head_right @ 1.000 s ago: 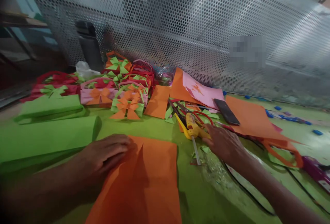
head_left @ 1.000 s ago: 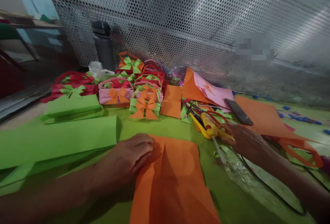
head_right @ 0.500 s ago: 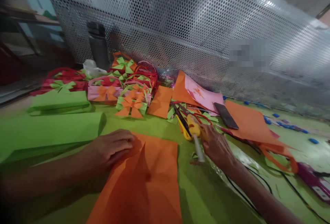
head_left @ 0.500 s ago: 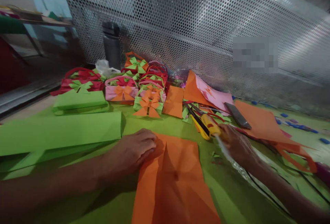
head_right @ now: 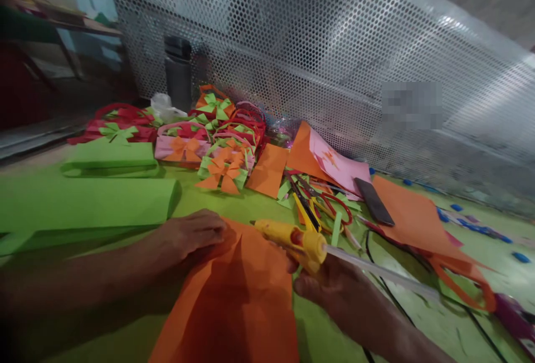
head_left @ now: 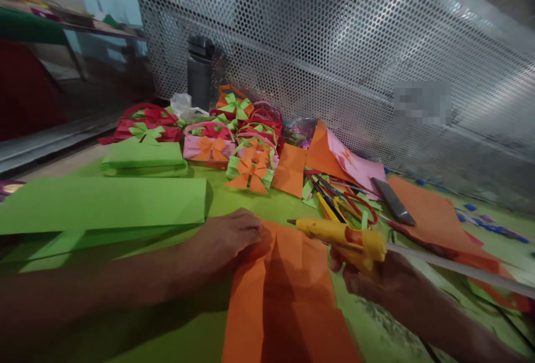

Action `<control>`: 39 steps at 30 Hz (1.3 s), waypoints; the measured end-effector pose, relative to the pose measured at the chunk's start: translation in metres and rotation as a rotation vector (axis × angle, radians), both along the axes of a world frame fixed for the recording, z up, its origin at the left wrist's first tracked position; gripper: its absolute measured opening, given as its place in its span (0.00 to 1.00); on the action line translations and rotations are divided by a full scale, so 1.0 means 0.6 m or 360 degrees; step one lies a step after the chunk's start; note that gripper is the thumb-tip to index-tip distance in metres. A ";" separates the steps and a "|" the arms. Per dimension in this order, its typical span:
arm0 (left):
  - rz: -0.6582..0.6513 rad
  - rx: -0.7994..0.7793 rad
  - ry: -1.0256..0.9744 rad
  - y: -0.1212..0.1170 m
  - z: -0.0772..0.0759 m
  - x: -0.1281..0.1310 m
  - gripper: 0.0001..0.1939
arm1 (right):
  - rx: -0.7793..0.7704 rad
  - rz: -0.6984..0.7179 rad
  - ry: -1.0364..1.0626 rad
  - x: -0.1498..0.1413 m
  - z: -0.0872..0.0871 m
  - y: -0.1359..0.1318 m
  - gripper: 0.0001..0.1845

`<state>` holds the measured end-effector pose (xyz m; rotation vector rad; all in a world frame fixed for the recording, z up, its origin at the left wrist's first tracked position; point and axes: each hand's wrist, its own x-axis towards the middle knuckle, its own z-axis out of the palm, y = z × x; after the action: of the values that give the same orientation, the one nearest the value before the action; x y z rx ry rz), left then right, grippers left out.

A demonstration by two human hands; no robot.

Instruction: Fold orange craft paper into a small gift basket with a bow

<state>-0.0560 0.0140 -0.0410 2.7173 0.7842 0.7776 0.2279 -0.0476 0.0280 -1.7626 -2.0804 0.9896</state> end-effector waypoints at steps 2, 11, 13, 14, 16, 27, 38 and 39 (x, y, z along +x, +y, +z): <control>-0.0029 -0.0080 0.0033 -0.002 0.009 0.001 0.07 | -0.0067 0.0002 -0.0155 -0.006 0.004 0.004 0.20; -0.0058 -0.0186 0.0137 -0.006 0.032 0.005 0.08 | -0.0001 0.0180 -0.0581 -0.021 0.019 0.017 0.19; -0.0067 -0.0188 0.0141 -0.007 0.031 0.005 0.09 | -0.0001 0.0219 -0.0545 -0.024 0.021 0.018 0.19; -0.0063 -0.0191 0.0152 -0.008 0.031 0.005 0.09 | -0.0006 0.0231 -0.0527 -0.025 0.021 0.019 0.18; -0.0031 -0.0198 0.0164 -0.009 0.030 0.006 0.09 | -0.0004 0.0221 -0.0535 -0.026 0.021 0.021 0.17; -0.0037 -0.0181 0.0217 -0.007 0.031 0.004 0.09 | -0.0054 0.0258 -0.0641 -0.032 0.024 0.019 0.16; -0.0084 -0.0156 0.0145 -0.005 0.027 0.003 0.09 | -0.0039 0.0266 -0.0584 -0.030 0.022 0.025 0.16; -0.0081 -0.0147 0.0135 -0.005 0.024 0.003 0.08 | -0.0061 0.0259 -0.0576 -0.031 0.023 0.023 0.16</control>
<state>-0.0542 0.0110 -0.0263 2.6915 0.7458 0.6036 0.2096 -0.0339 0.0418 -1.9362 -2.4714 0.8009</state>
